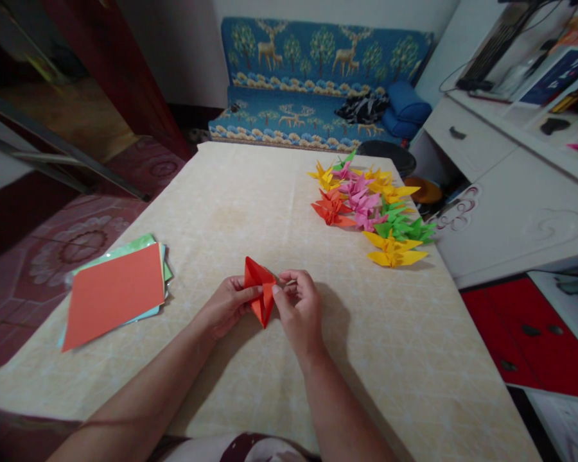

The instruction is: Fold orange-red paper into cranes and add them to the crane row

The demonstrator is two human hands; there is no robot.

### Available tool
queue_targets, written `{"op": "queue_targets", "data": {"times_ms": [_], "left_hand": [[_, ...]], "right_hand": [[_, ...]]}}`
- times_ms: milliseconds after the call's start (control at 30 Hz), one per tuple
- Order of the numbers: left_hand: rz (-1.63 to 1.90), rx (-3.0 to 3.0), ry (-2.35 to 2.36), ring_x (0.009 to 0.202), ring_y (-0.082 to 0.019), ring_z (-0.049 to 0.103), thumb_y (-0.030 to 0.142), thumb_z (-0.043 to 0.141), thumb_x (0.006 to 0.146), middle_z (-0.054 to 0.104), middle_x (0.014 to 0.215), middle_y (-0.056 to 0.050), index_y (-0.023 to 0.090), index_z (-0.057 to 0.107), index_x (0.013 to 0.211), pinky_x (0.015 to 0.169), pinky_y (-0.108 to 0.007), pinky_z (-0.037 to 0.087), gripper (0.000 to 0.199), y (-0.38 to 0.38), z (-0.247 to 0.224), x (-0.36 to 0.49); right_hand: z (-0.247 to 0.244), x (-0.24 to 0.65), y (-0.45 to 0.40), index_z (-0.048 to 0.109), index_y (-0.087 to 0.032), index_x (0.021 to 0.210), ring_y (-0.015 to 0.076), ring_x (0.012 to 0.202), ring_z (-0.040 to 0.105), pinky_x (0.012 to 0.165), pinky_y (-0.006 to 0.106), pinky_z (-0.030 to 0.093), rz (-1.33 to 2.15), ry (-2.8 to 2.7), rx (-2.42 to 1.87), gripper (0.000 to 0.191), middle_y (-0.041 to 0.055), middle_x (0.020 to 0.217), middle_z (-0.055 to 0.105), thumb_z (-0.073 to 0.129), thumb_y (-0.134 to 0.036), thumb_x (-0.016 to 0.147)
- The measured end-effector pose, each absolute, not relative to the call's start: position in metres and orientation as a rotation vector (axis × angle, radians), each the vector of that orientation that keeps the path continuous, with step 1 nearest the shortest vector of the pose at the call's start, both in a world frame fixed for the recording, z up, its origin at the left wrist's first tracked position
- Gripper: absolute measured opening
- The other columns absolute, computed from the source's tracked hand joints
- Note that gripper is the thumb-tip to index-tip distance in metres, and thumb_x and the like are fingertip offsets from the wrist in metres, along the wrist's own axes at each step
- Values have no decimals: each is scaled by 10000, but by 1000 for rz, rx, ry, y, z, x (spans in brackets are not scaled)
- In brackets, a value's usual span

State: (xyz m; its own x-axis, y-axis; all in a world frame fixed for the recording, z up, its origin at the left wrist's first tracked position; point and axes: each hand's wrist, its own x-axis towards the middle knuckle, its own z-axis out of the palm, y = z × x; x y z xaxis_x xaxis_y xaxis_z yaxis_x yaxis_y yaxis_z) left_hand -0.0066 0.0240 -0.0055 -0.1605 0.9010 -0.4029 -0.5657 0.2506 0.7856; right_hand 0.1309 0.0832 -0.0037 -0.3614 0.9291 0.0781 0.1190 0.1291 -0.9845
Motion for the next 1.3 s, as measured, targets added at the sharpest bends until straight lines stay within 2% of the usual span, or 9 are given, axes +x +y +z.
{"op": "queue_targets", "data": {"times_ms": [100,400,633,867,1067,1300], "left_hand": [[1346,421,1145,588,-124,627,282,796,648,724,722,-77,92,751,809,619,-224,482,252,25,-7,-5],[1431,442,1272,544,-108,575,236,821,580,689,639,-49,89,747,743,574,-216,435,231,30,-10,3],[1464,511,1395,477,-85,504,167,753,602,617,545,-1,90,718,671,513,-205,387,109,31,-11,9],[1468,545,1335,526,-99,530,221,790,594,647,614,-17,96,736,735,527,-206,393,196,29,-11,10],[1432,589,1375,525,-94,528,161,735,611,655,618,-16,104,747,733,527,-196,382,135,29,-5,9],[1384,568,1398,552,-119,569,146,701,607,692,652,-41,115,766,792,554,-209,399,198,30,-1,8]], "right_hand": [[-4,130,83,605,-192,964,147,681,600,618,267,499,1321,-1665,-1023,219,43,864,644,616,-286,766],[-4,132,84,612,-207,878,154,707,608,614,256,493,1313,-1712,-988,113,21,827,640,615,-259,778],[-3,132,85,622,-224,844,151,676,591,586,254,489,1367,-1692,-982,85,13,799,633,605,-263,771],[-7,131,89,625,-221,813,144,610,585,544,239,487,1466,-1611,-1079,126,-14,685,627,631,-218,687],[-7,131,94,631,-215,761,139,614,593,550,235,478,1503,-1575,-1088,119,-10,700,649,619,-167,653],[-7,130,95,605,-216,739,136,578,592,525,235,476,1522,-1549,-1115,98,-15,671,637,621,-191,645]]}}
